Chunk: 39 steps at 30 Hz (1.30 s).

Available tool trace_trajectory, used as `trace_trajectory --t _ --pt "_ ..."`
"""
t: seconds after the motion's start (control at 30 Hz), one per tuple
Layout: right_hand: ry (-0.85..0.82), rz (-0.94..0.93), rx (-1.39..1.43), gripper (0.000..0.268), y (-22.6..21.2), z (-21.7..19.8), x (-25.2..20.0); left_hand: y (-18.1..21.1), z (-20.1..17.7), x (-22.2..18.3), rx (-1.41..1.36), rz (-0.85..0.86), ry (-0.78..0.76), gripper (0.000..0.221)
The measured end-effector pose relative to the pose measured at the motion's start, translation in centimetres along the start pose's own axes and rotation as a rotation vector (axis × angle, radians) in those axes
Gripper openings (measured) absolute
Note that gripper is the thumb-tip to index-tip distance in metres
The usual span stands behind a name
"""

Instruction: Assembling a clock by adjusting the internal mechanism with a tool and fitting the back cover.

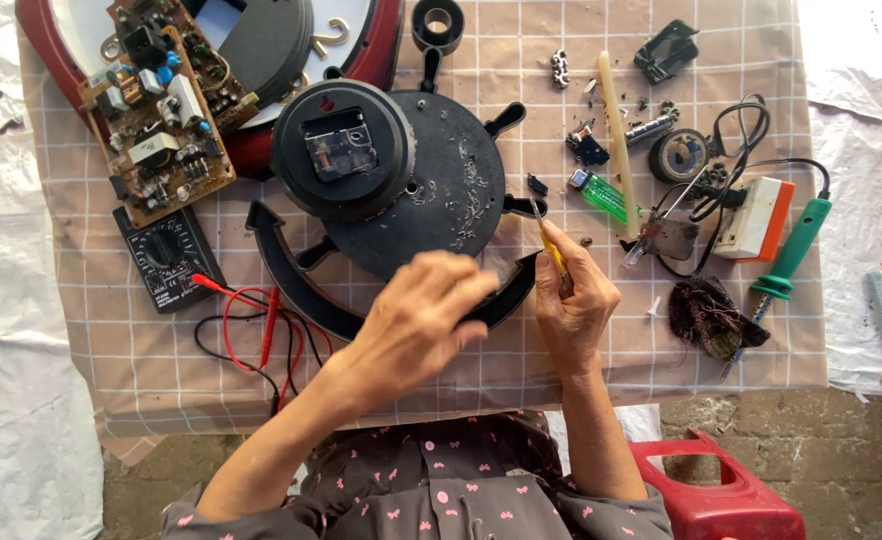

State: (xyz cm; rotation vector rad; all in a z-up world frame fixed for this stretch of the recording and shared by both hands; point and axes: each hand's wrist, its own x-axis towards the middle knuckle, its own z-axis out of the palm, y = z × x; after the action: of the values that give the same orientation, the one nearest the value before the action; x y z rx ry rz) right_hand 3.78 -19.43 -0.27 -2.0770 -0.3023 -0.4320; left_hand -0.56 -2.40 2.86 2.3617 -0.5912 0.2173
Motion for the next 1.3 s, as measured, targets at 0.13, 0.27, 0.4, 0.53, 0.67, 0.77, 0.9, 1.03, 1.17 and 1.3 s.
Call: trace_trajectory --t 0.13,0.27,0.4,0.53,0.67,0.77,0.9,1.03,1.17,1.3 --pt "-0.055 -0.025 0.003 0.022 -0.5 0.2 0.3 -2.9 1.3 1.4 0.252 -0.026 0.203 0.037" --pt "-0.166 -0.066 -0.066 0.027 -1.2 -0.1 0.9 -4.1 2.3 2.2 0.495 -0.023 0.245 0.038" --pt "-0.253 -0.122 -0.23 0.03 -1.5 -0.2 2.2 -4.7 3.1 1.6 0.512 -0.04 0.216 0.04" --pt "-0.38 -0.158 -0.502 0.028 -2.7 0.2 3.5 -5.0 3.2 1.4 0.496 -0.027 0.236 0.039" --pt "-0.492 -0.144 -0.688 0.028 -3.5 0.7 4.1 -5.1 3.1 1.5 0.482 -0.016 0.257 0.038" --pt "-0.542 -0.135 -0.756 0.027 -4.7 1.0 4.6 -5.2 3.1 1.4 0.485 -0.028 0.248 0.04" --pt "-0.547 -0.17 -0.859 0.028 -4.7 2.1 5.3 -5.4 3.0 1.4 0.464 -0.04 0.246 0.042" --pt "-0.568 -0.17 -0.846 0.027 -3.8 2.6 5.5 -5.3 3.0 1.1 0.456 -0.052 0.251 0.042" --pt "-0.568 -0.145 -0.822 0.026 -5.7 2.6 5.9 -5.4 2.9 1.4 0.44 -0.048 0.264 0.041" --pt "-0.595 -0.155 -0.943 0.029 -5.3 2.6 5.0 -5.6 3.3 1.4 0.408 -0.051 0.267 0.041"
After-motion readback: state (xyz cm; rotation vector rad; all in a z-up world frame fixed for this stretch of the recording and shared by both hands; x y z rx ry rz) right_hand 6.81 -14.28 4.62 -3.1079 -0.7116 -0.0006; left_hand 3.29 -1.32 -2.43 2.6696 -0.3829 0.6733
